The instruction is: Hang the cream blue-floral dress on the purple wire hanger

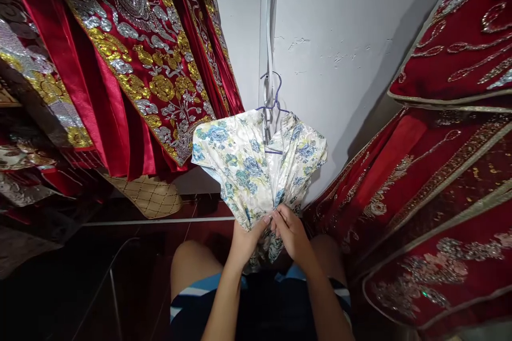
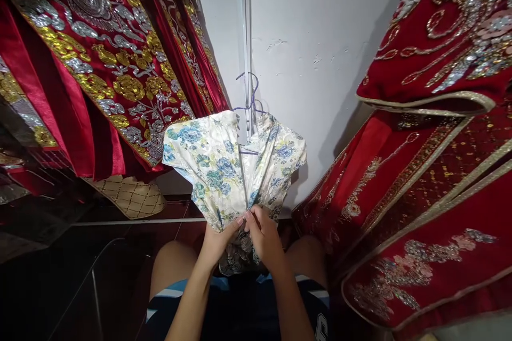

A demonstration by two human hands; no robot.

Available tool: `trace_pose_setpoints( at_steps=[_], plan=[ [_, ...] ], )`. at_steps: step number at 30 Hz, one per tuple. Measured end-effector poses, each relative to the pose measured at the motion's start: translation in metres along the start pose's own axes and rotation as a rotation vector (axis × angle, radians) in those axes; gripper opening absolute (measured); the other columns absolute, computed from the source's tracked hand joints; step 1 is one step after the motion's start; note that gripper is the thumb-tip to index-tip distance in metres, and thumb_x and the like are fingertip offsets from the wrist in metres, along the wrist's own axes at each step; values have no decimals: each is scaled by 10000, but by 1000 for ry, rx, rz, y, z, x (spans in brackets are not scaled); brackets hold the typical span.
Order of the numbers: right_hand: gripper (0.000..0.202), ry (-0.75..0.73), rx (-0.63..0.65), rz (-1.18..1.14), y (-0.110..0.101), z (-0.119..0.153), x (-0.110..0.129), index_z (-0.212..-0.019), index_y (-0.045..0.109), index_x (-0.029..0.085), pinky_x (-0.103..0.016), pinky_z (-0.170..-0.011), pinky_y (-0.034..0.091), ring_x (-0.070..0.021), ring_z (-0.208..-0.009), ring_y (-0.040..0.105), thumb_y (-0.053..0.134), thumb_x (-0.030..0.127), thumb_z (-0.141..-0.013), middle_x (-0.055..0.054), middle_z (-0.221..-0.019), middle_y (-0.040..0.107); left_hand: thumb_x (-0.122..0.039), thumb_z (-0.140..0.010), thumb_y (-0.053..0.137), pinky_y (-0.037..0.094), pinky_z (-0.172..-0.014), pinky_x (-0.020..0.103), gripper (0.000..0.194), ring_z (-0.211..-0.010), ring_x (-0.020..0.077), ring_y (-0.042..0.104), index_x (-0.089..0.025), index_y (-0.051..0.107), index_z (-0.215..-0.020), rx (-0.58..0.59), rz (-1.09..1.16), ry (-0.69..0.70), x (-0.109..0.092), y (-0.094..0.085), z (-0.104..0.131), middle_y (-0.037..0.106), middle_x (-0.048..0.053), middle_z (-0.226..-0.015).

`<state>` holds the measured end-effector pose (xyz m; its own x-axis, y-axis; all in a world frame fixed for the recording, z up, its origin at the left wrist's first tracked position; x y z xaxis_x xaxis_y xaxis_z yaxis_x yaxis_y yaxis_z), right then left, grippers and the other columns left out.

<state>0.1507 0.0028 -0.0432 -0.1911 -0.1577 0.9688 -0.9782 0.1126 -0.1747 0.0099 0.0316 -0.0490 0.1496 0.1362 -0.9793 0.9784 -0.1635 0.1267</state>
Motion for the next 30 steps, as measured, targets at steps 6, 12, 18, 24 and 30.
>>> trace_pose_setpoints(
  at_steps=[6, 12, 18, 24, 30],
  plan=[
    [416, -105, -70, -1, -12, -7, 16, -619, 450, 220, -287, -582, 315, -136, -570, 403, 494, 438, -970, 29, -582, 431, -423, -730, 796, 385, -1155, 433, 535, -1302, 327, 569, -156, 674, -1177, -56, -46, -3, -3, 5, 0, 670, 155, -1285],
    [378, -329, -111, 242, -59, -101, 100, -653, 497, 224, -283, -552, 237, -138, -535, 356, 528, 457, -949, 28, -576, 457, -392, -754, 790, 312, -1202, 405, 484, -1406, 312, 471, -192, 686, -1182, -30, -10, -18, -4, 6, -2, 698, 134, -1222],
    [320, -669, -248, 544, -65, -175, 185, -637, 407, 225, -288, -592, 232, -142, -563, 350, 540, 290, -921, 30, -560, 396, -419, -712, 821, 297, -1204, 432, 551, -1405, 337, 462, -179, 675, -1186, -88, -3, -64, 6, 5, -4, 679, 149, -1257],
    [290, -494, -364, 107, -72, -168, 165, -614, 495, 208, -256, -520, 267, -107, -495, 365, 526, 270, -896, 42, -520, 410, -433, -741, 789, 397, -1126, 452, 531, -1274, 347, 566, -155, 639, -1168, -40, -124, -64, 21, -7, -12, 684, 158, -1189],
    [150, -212, -272, -361, -62, -153, 140, -650, 594, 182, -192, -425, 271, -65, -436, 409, 577, 231, -790, 47, -503, 499, -329, -791, 775, 448, -1046, 359, 544, -1211, 242, 553, -217, 542, -1271, -704, -278, 668, -91, -46, -30, 557, 114, -1319]
  ],
)
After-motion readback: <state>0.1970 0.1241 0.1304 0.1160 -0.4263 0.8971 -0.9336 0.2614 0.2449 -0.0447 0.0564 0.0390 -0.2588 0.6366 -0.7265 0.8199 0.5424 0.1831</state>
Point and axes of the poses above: each hand's wrist, its own z-axis away from the middle knuckle, its own y-axis out of the palm, x = y × z, the point moved 6 cm from there along -z, towards the middle knuckle
